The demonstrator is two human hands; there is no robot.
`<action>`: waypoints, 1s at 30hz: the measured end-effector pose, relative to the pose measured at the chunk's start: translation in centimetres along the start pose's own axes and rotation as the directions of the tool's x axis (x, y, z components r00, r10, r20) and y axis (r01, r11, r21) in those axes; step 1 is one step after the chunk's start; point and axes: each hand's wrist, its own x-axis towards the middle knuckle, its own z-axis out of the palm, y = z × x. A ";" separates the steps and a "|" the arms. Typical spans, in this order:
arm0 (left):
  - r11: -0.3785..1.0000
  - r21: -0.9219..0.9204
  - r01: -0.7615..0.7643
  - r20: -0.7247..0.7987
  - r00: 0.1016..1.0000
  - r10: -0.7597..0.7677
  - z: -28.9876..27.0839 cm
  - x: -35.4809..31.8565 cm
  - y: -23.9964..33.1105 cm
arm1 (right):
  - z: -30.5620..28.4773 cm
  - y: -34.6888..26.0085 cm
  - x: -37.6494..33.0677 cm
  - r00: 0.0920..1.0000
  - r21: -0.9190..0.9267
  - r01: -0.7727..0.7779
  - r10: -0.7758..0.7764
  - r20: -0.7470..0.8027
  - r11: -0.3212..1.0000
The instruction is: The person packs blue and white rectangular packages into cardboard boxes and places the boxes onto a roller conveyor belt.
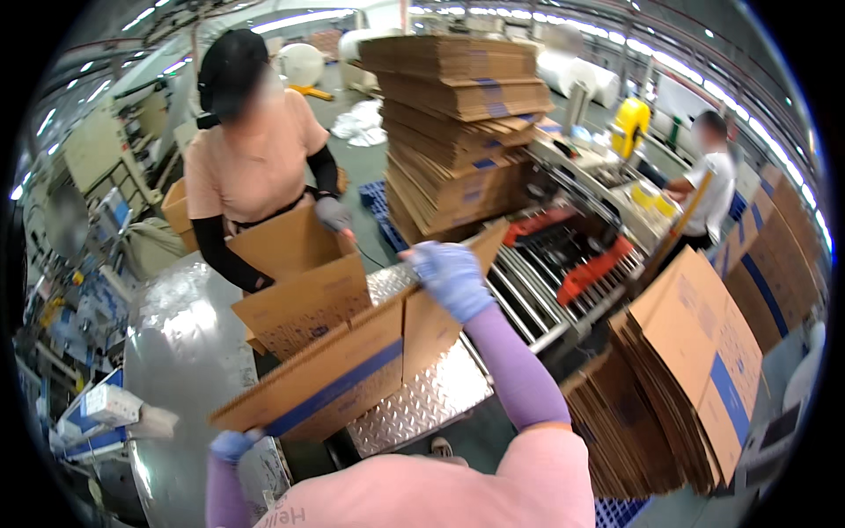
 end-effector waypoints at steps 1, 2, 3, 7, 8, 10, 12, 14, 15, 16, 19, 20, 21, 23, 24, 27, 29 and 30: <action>0.845 -0.512 0.155 0.123 0.987 -0.107 -3.4 -1.7 1.9 | -0.6 1.6 0.5 0.992 -0.033 -0.121 0.119 -0.049 0.992; 0.770 -0.628 0.112 0.222 0.974 0.038 -6.2 -2.0 7.0 | -0.3 2.8 0.9 0.967 -0.066 -0.244 0.237 -0.091 0.968; 0.670 -0.737 0.086 0.303 0.928 0.215 -7.7 -0.4 11.6 | 0.8 4.9 0.7 0.954 -0.167 -0.170 0.120 -0.273 0.971; 0.913 -0.287 0.290 0.438 0.887 -0.144 -7.3 2.9 15.7 | 7.0 5.7 -0.1 0.876 0.109 -0.253 0.276 -0.395 0.961; 0.836 -0.349 0.424 0.496 0.840 -0.219 -6.0 3.7 15.4 | 8.2 4.7 -0.2 0.871 0.282 -0.249 0.341 -0.353 0.927; 0.830 -0.304 0.467 0.454 0.837 -0.305 -5.5 5.1 15.4 | 8.7 4.5 -1.4 0.838 0.531 -0.173 0.407 -0.364 0.830; 0.936 -0.053 0.349 0.249 0.912 -0.326 -6.4 6.6 15.8 | 6.7 4.5 -2.6 0.843 0.664 -0.133 0.436 -0.314 0.736; 0.869 0.409 0.279 0.075 0.939 -0.337 -7.2 7.7 15.3 | 4.4 5.1 -3.3 0.922 0.541 -0.239 0.363 -0.133 0.806; 0.873 0.396 0.284 0.003 0.950 -0.311 -7.1 8.0 15.0 | 3.6 4.9 -3.3 0.923 0.533 -0.278 0.377 -0.084 0.799; 0.881 0.386 0.272 -0.061 0.961 -0.270 -6.6 8.7 14.6 | 2.3 4.9 -3.4 0.918 0.515 -0.316 0.394 -0.047 0.797; 0.904 0.200 0.379 -0.313 0.898 -0.308 -8.6 7.7 12.0 | -4.3 0.4 -2.8 0.910 0.693 -0.393 0.149 0.387 0.605; 0.894 0.074 0.441 -0.285 0.869 -0.405 -8.9 8.0 12.8 | -5.7 -0.1 -3.5 0.898 0.701 -0.350 0.011 0.439 0.622; 0.872 -0.050 0.487 -0.223 0.846 -0.485 -8.5 9.5 14.2 | -5.6 -0.2 -3.8 0.848 0.685 -0.305 -0.138 0.512 0.661; 0.835 -0.181 0.519 -0.106 0.834 -0.541 -5.5 12.0 14.8 | -2.1 -0.1 -5.4 0.763 0.614 -0.190 -0.278 0.583 0.766; 0.875 -0.150 0.461 -0.118 0.870 -0.478 -3.7 13.1 15.8 | 1.1 0.4 -6.3 0.764 0.538 -0.115 -0.272 0.585 0.835; 0.937 0.301 0.176 0.197 0.950 -0.242 2.6 13.7 16.7 | 8.2 -0.5 -7.2 0.738 0.032 0.267 -0.226 0.636 0.963; 0.904 0.403 0.144 0.454 0.826 -0.334 5.0 13.0 17.1 | 10.5 0.1 -7.5 0.689 -0.037 0.415 -0.287 0.665 0.909; 0.942 0.335 0.039 0.468 0.860 -0.202 6.1 11.7 14.5 | 10.5 0.0 -7.6 0.691 -0.071 0.423 -0.271 0.670 0.903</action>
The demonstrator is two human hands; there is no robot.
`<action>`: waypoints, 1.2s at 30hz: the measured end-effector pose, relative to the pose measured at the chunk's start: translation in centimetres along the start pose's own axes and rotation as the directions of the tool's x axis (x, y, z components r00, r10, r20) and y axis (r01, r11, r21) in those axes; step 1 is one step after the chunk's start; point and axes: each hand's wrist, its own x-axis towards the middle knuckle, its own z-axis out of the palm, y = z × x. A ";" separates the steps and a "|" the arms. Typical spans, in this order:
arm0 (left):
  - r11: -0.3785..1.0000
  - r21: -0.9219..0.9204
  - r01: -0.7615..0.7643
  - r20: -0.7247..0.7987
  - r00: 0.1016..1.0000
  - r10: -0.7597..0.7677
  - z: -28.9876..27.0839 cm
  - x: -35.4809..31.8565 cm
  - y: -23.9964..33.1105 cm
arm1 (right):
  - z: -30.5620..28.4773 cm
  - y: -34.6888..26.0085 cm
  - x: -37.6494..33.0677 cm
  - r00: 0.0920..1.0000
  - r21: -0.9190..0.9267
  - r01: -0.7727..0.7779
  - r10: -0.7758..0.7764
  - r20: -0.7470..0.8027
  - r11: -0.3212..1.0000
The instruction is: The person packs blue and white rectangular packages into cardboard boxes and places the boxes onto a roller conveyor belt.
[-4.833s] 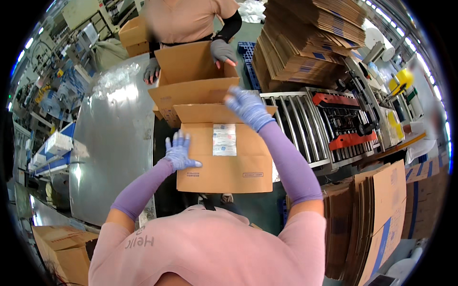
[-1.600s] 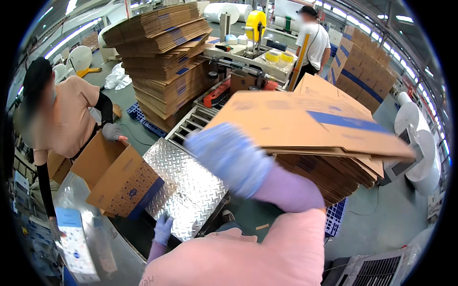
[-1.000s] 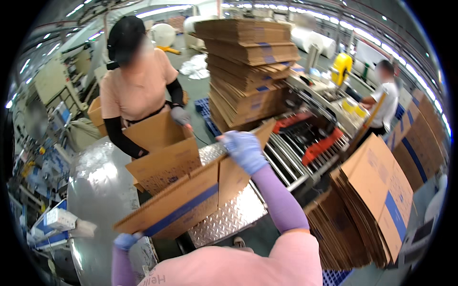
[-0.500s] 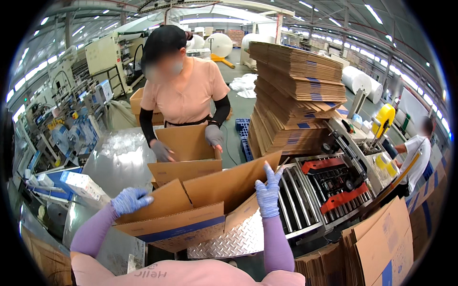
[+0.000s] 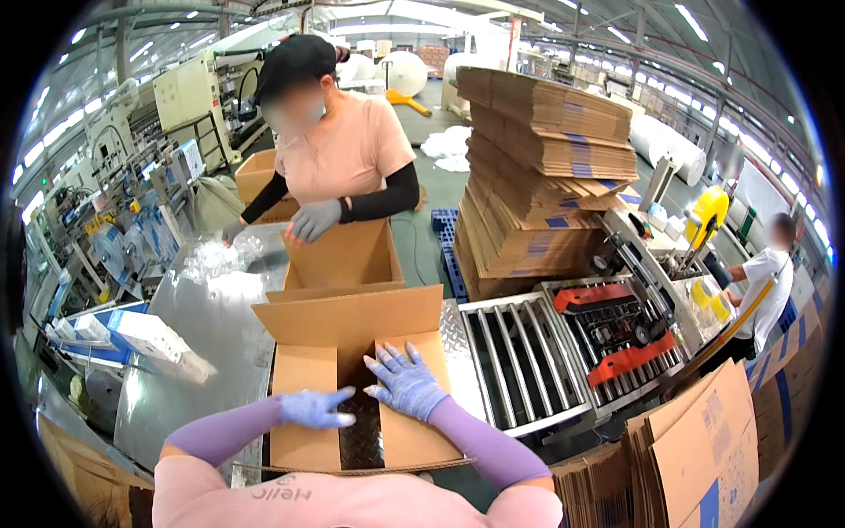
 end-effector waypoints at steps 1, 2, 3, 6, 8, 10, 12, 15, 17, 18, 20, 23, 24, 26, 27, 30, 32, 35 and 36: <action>0.990 -0.134 -0.032 0.111 0.993 0.047 -1.6 -2.1 0.2 | 0.1 0.4 -0.1 0.996 -0.055 -0.084 0.082 -0.025 0.995; 0.895 -0.362 -0.262 0.162 0.928 0.337 -1.1 -4.2 -2.4 | 0.3 0.8 -0.5 0.985 -0.106 -0.166 0.161 -0.052 0.980; 0.698 -0.577 -0.423 0.138 0.792 0.594 -0.4 -6.4 -4.4 | 0.1 0.8 -0.5 0.978 -0.080 -0.210 0.208 -0.035 0.974; 0.813 -0.274 -0.513 0.385 0.716 0.582 -1.4 -10.1 -3.1 | -0.2 1.4 -0.3 0.967 -0.131 -0.255 0.254 -0.023 0.958; 0.858 -0.499 -0.119 0.295 0.908 0.298 -3.6 -9.7 -5.1 | 0.2 1.9 -0.1 0.971 -0.158 -0.218 0.230 0.063 0.963; 0.963 -0.038 0.265 -0.212 0.940 -0.267 -3.9 -5.4 -5.4 | -0.6 5.4 0.2 0.967 -0.143 -0.111 0.140 0.212 0.983; 0.846 -0.533 0.014 -0.353 0.905 -0.238 1.6 -3.1 -8.7 | -5.4 7.1 1.2 0.947 0.514 -0.201 0.030 0.321 0.834; 0.637 -0.736 -0.230 -0.517 0.798 -0.310 5.0 -3.1 -8.2 | -10.9 5.2 1.5 0.923 0.921 -0.044 0.368 -0.111 0.387; 0.513 -0.818 -0.260 -0.481 0.798 -0.363 4.8 -3.0 -7.2 | -12.3 4.4 2.1 0.768 0.482 -0.004 0.311 -0.560 0.876; 0.441 -0.847 -0.297 -0.469 0.807 -0.358 4.5 -2.5 -6.4 | -11.1 5.5 2.5 0.696 0.048 -0.058 0.075 -0.714 0.997; 0.414 -0.848 -0.331 -0.480 0.811 -0.335 5.0 -1.3 -6.7 | -8.1 4.8 2.1 0.769 -0.199 -0.216 0.041 -0.637 0.956; 0.407 -0.820 -0.402 -0.543 0.773 -0.329 5.6 -1.8 -6.5 | -8.8 1.5 -1.6 0.833 -0.150 -0.183 0.072 -0.549 0.972; 0.398 -0.803 -0.444 -0.576 0.750 -0.325 6.2 -1.2 -6.6 | -8.1 1.1 -3.3 0.871 -0.146 -0.163 0.073 -0.485 0.976; 0.492 -0.792 -0.361 -0.571 0.724 -0.386 6.5 1.0 -4.5 | -2.2 2.2 -7.2 0.988 -0.113 -0.143 0.136 -0.069 0.983; 0.468 -0.781 -0.413 -0.603 0.697 -0.389 6.8 1.7 -3.7 | -1.5 2.3 -7.8 0.980 -0.041 -0.191 0.188 -0.058 0.981; 0.413 -0.748 -0.519 -0.662 0.630 -0.407 8.0 3.8 -1.5 | -3.5 5.3 -8.4 0.981 0.056 -0.191 0.189 0.031 0.980; 0.446 -0.741 -0.503 -0.670 0.603 -0.433 8.3 3.6 -2.5 | -8.8 6.6 -7.1 0.784 0.702 -0.612 0.393 0.480 0.364; 0.271 -0.858 -0.436 -0.513 0.707 -0.487 5.6 0.9 -4.3 | -4.8 10.1 -8.8 0.704 0.991 0.131 0.706 -0.077 -0.022; 0.331 -0.819 -0.469 -0.574 0.674 -0.466 6.0 0.0 -7.0 | -2.5 10.4 -8.1 0.602 0.979 0.108 0.773 -0.202 0.172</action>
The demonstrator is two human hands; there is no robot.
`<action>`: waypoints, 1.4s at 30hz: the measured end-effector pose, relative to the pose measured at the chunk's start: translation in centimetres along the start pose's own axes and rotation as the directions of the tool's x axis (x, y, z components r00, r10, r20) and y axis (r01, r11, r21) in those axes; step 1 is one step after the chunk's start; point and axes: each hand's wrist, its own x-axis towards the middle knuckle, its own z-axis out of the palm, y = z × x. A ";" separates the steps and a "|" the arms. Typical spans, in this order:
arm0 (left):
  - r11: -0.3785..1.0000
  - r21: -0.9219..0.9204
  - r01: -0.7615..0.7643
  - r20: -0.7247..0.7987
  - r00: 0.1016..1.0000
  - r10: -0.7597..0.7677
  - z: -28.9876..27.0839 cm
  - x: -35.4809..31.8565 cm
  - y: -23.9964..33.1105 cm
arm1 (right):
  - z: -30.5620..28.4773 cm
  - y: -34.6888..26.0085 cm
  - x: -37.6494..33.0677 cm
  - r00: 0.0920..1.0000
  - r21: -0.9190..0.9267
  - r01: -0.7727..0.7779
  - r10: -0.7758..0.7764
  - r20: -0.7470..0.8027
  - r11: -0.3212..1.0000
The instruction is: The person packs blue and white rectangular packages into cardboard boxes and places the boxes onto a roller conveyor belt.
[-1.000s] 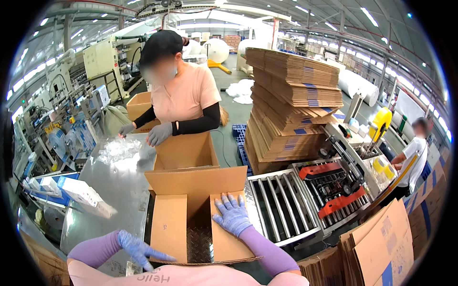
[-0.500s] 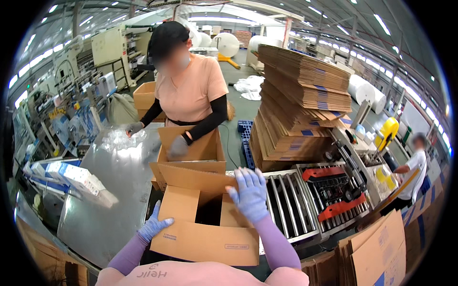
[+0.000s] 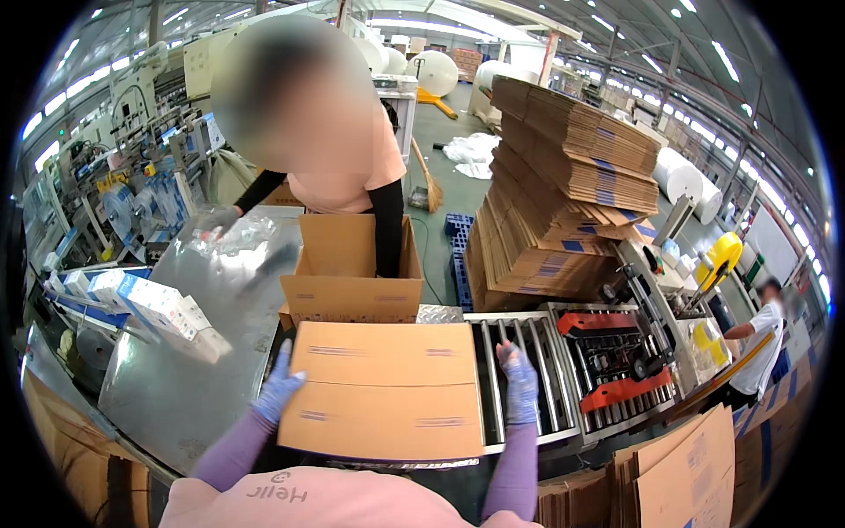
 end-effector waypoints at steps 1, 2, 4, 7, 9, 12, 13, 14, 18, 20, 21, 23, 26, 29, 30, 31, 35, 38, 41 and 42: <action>0.996 0.078 -0.041 0.011 0.999 0.040 -2.1 0.1 0.3 | -0.1 2.5 -0.5 0.991 -0.112 -0.136 0.136 -0.003 0.984; 0.980 0.199 0.009 -0.018 1.000 -0.006 -5.0 -0.1 0.3 | 0.3 5.2 -0.9 0.962 -0.217 -0.267 0.274 0.005 0.939; 0.919 0.393 0.042 0.038 0.997 -0.062 -7.0 1.4 1.5 | -6.3 20.6 -4.0 0.944 -0.658 -0.300 0.313 -0.103 0.690; 0.885 0.443 0.143 -0.014 0.988 -0.152 -14.1 1.1 -0.3 | -5.3 28.3 -9.7 0.708 -0.566 -0.618 0.700 -0.097 0.546; 0.953 0.249 0.174 -0.108 0.983 -0.151 -18.9 -2.6 -2.5 | -2.0 22.3 -10.4 0.668 -0.022 -0.744 0.744 -0.002 0.667; 0.892 0.435 0.125 -0.197 0.979 -0.041 -12.7 -1.6 -2.0 | -5.1 16.0 -4.3 0.791 -0.301 -0.567 0.609 0.060 0.767; 0.854 0.516 0.069 -0.148 0.989 0.009 -11.7 -0.9 -2.3 | -3.9 14.0 -3.9 0.828 -0.099 -0.544 0.552 0.100 0.833; 0.813 0.583 0.000 -0.078 0.995 0.056 -10.3 0.2 -2.2 | -5.1 14.6 -2.6 0.788 -0.181 -0.587 0.608 0.098 0.789; 0.683 0.730 0.012 -0.021 1.000 0.005 -4.6 0.7 0.8 | -7.8 21.3 -1.4 0.627 -0.379 -0.685 0.768 0.128 0.622; 0.644 0.764 0.043 -0.061 0.998 0.005 -6.7 1.0 0.7 | -6.3 27.5 -5.7 0.596 -0.196 -0.760 0.785 0.170 0.620; 0.640 0.768 -0.027 -0.063 0.991 0.117 -9.6 2.0 -2.4 | -5.3 30.5 -8.1 0.602 -0.043 -0.783 0.774 0.197 0.620; 0.713 0.688 0.134 -0.207 0.978 0.016 -13.4 0.6 -3.1 | -1.6 29.0 -11.6 0.598 -0.231 -0.770 0.799 0.063 0.594; 0.837 0.482 0.260 -0.270 0.953 -0.141 -10.6 0.1 -0.8 | -7.3 24.8 -11.0 0.850 -0.772 -0.314 0.525 0.031 0.553; 0.891 0.278 0.360 -0.256 0.921 -0.292 -7.5 -1.3 -1.4 | -13.5 16.5 -6.6 0.864 -0.659 -0.420 0.498 -0.079 0.624; 0.931 0.047 0.362 -0.252 0.906 -0.339 -5.5 -2.4 -1.5 | -11.6 11.9 -5.8 0.798 -0.184 -0.598 0.601 -0.042 0.780; 0.926 -0.184 0.329 -0.201 0.910 -0.363 -2.8 -2.7 -1.0 | -12.4 6.9 -4.8 0.819 -0.126 -0.566 0.573 0.027 0.815; 0.827 -0.403 0.391 0.179 0.920 -0.348 -3.9 -0.1 -11.0 | -6.9 -6.8 -3.7 0.815 -0.082 -0.476 0.474 0.332 0.876; 0.781 -0.249 0.573 0.131 0.819 -0.559 -2.1 0.2 -9.8 | 0.1 -9.0 -4.1 0.717 -0.324 -0.438 0.543 0.437 0.839; 0.896 -0.150 0.417 0.239 0.895 -0.377 -0.4 0.6 -3.2 | 8.5 -6.8 -3.8 0.646 -0.362 -0.208 0.405 0.647 0.909; 0.952 -0.094 0.292 0.273 0.927 -0.257 -1.2 0.6 -1.0 | 13.2 -8.4 -4.5 0.553 -0.320 -0.276 0.422 0.719 0.906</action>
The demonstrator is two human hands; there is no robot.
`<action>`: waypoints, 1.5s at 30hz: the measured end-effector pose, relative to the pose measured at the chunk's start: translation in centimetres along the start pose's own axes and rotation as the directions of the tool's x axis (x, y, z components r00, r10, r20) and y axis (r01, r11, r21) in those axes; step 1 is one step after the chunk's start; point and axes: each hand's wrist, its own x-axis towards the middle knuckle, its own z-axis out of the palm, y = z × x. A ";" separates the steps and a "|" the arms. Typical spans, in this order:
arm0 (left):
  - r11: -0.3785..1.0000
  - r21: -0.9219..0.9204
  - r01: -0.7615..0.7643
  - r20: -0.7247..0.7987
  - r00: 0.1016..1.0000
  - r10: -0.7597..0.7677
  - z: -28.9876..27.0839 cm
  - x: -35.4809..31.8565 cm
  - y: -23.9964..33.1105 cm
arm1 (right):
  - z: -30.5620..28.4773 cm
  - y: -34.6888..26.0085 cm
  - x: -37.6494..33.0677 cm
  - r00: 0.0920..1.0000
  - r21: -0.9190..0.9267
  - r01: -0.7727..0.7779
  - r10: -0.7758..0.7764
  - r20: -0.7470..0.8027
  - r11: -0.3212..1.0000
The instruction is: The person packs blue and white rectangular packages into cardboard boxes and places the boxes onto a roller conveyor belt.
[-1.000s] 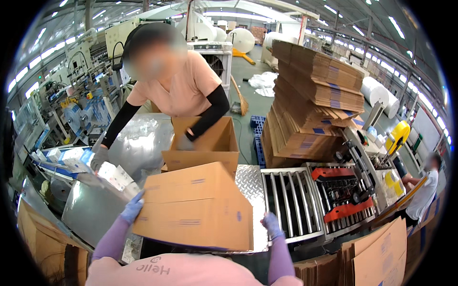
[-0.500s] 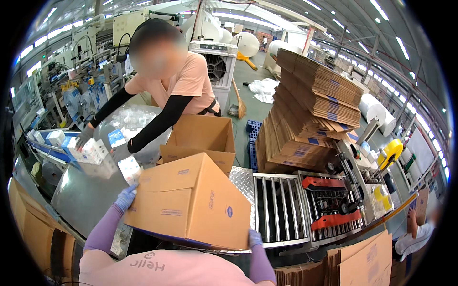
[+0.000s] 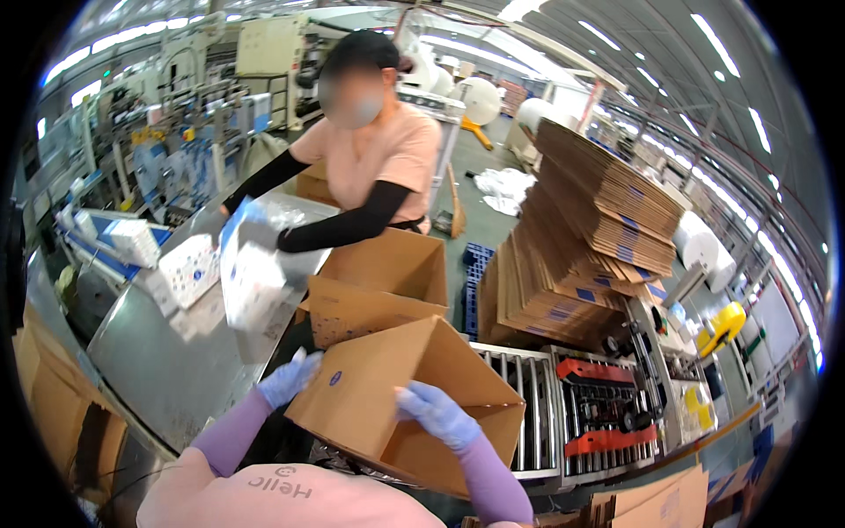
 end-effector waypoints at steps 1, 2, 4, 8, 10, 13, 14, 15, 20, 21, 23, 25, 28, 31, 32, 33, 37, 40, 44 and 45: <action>0.988 0.088 -0.129 0.084 0.989 0.122 -0.1 -0.2 1.8 | 1.0 -0.6 1.9 0.992 -0.055 0.023 -0.016 0.126 0.998; 0.951 0.167 -0.260 0.174 0.957 0.231 0.0 -0.3 3.7 | 1.7 -1.7 3.6 0.985 -0.297 0.167 -0.143 0.102 0.940; 0.725 0.493 -0.481 0.251 0.877 0.410 2.2 -3.1 8.2 | 2.9 -3.6 6.6 0.895 -0.694 0.406 -0.411 0.173 0.595; 0.211 0.968 0.134 -0.158 0.982 0.100 4.2 -5.5 10.7 | 3.4 1.7 15.6 0.671 -0.904 0.323 -0.741 0.008 0.282; 0.138 0.955 0.264 -0.295 0.903 0.313 -0.3 -2.7 4.7 | 4.7 8.0 19.1 0.603 -0.881 0.405 -0.796 0.055 0.246; 0.255 0.915 0.312 -0.382 0.874 0.301 -4.2 -3.9 5.1 | 5.6 13.8 20.6 0.739 -0.857 0.477 -0.616 0.272 0.194; 0.273 0.908 0.316 -0.392 0.873 0.290 -4.6 -3.4 5.1 | 5.9 12.6 21.0 0.691 -0.820 0.538 -0.658 0.299 0.194; 0.256 0.915 0.311 -0.383 0.870 0.311 -5.2 -3.6 4.7 | 6.6 11.3 21.6 0.698 -0.834 0.506 -0.673 0.246 0.221; 0.308 0.888 0.343 -0.425 0.867 0.261 -3.8 -1.8 6.0 | 5.8 3.3 22.5 0.429 -0.784 0.519 -0.897 -0.108 0.342; 0.291 0.888 0.356 -0.429 0.870 0.245 -4.2 -1.6 5.8 | 4.7 3.9 23.4 0.434 -0.870 0.425 -0.900 -0.048 0.251; 0.324 0.875 0.360 -0.442 0.867 0.229 -5.1 -1.2 5.6 | 2.9 6.3 23.9 0.590 -0.969 0.215 -0.807 0.030 0.121; 0.368 0.848 0.382 -0.465 0.868 0.172 -5.4 -1.7 6.1 | 2.1 8.5 23.4 0.832 -0.999 0.031 -0.555 0.014 0.021; 0.312 0.891 0.330 -0.420 0.861 0.288 -6.5 -0.9 4.4 | 2.3 9.7 23.8 0.763 -0.998 0.056 -0.644 0.053 -0.016; 0.296 0.901 0.318 -0.407 0.856 0.319 -6.1 -0.4 4.0 | 2.3 9.3 23.9 0.825 -0.999 0.039 -0.565 0.013 0.033; 0.304 0.911 0.280 -0.384 0.845 0.372 -6.4 -0.2 3.3 | 2.1 9.2 24.0 0.841 -0.998 0.028 -0.541 -0.002 0.048; 0.305 0.922 0.240 -0.356 0.834 0.422 -7.0 0.0 2.5 | 2.2 9.0 23.8 0.835 -0.998 0.035 -0.550 -0.004 0.060; 0.430 0.859 0.278 -0.426 0.853 0.301 -4.8 -1.4 5.6 | 1.7 8.4 22.9 0.818 -0.996 0.036 -0.574 -0.018 0.082; 0.353 0.919 0.175 -0.352 0.767 0.536 -7.8 -1.7 2.0 | 3.2 8.5 23.1 0.812 -0.988 0.081 -0.583 -0.009 0.128; 0.444 0.863 0.243 -0.426 0.822 0.379 -6.6 -0.9 3.9 | 2.9 8.1 23.1 0.855 -0.987 0.016 -0.514 -0.071 0.161; 0.452 0.862 0.230 -0.419 0.825 0.379 -6.8 -0.8 3.8 | 3.0 8.0 23.2 0.871 -0.986 0.001 -0.485 -0.083 0.169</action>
